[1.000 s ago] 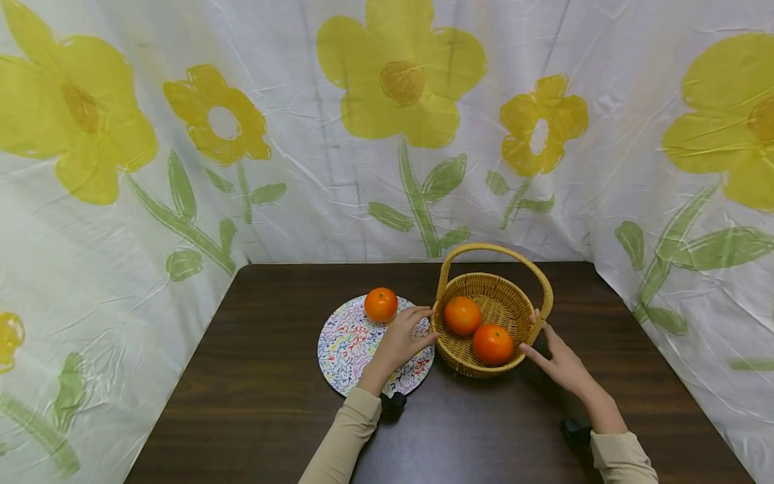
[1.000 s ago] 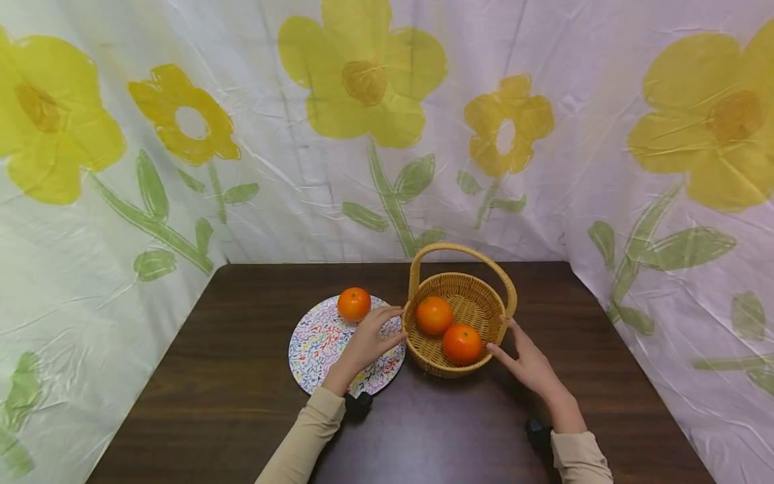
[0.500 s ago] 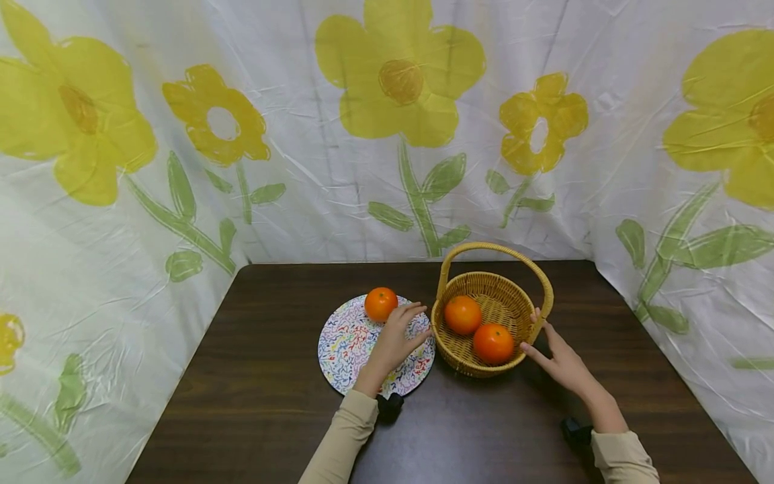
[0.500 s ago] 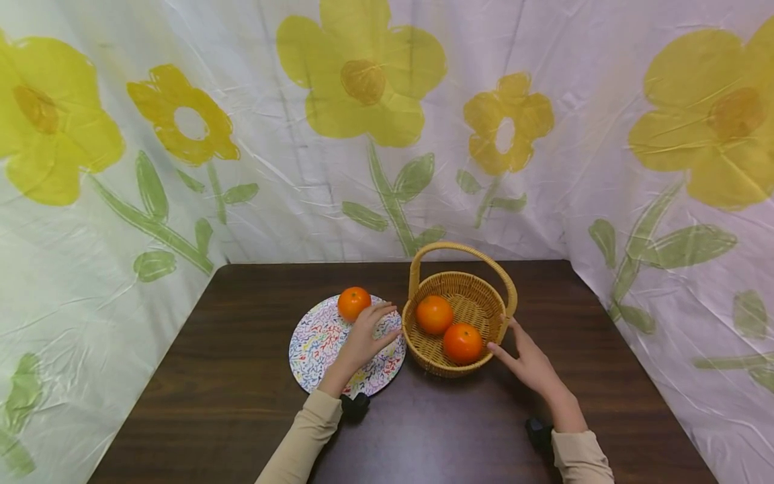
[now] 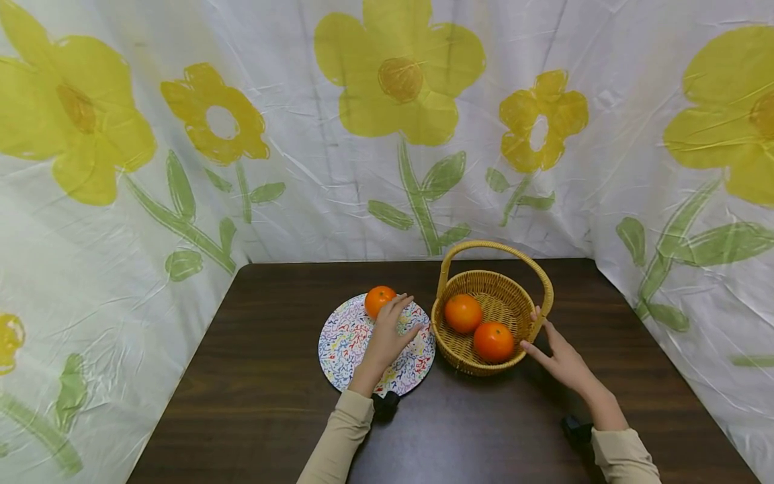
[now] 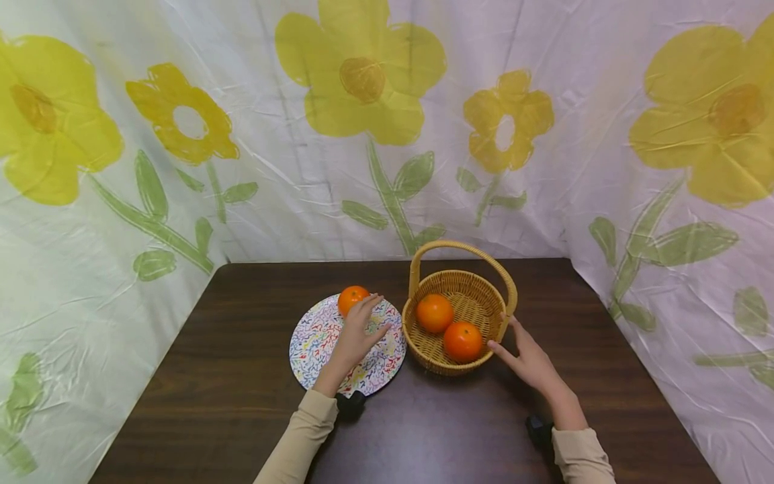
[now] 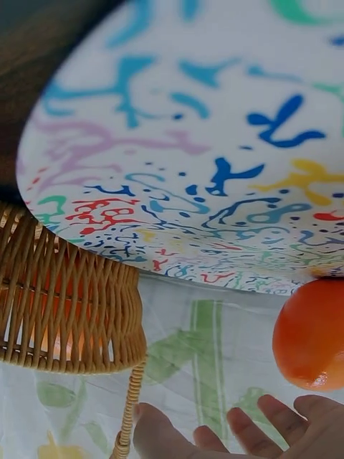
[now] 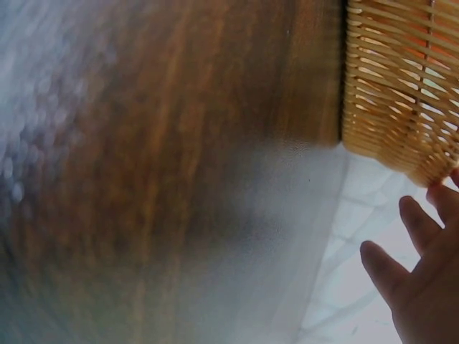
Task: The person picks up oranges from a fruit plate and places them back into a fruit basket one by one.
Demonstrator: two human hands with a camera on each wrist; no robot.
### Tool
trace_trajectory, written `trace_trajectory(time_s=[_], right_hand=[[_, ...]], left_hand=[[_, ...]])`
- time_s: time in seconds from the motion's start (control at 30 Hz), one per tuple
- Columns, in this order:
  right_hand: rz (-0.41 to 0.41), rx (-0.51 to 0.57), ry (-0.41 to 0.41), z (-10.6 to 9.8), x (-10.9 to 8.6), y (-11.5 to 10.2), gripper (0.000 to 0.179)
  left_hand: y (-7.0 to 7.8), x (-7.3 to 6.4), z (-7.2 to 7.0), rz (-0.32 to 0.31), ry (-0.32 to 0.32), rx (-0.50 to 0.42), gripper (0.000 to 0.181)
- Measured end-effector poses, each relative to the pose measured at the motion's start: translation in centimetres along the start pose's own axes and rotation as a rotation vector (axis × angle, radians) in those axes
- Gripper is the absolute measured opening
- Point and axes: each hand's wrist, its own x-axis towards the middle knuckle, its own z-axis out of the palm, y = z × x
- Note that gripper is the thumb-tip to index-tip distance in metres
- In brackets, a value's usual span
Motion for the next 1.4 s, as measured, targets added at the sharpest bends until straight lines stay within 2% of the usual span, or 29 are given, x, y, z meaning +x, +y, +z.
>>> trace_trajectory(time_s=[0.67, 0.97, 1.2, 1.4], right_hand=[[-0.003, -0.004, 0.004, 0.0, 0.3, 0.1, 0.077], [-0.012, -0.003, 0.007, 0.0, 0.4, 0.1, 0.077], [-0.006, -0.001, 0.006, 0.0, 0.2, 0.1, 0.076], [0.003, 0.0, 0.0, 0.1, 0.1, 0.1, 0.076]], left_hand=[[-1.4, 0.6, -1.5, -0.069, 0.132, -0.018, 0.067], [-1.9, 1.0, -1.8, -0.164, 0.124, -0.001, 0.072], [-2.4, 1.2, -2.0, -0.179, 0.103, 0.017, 0.075], [-2.8, 1.4, -2.3, -0.238, 0.084, 0.015, 0.079]])
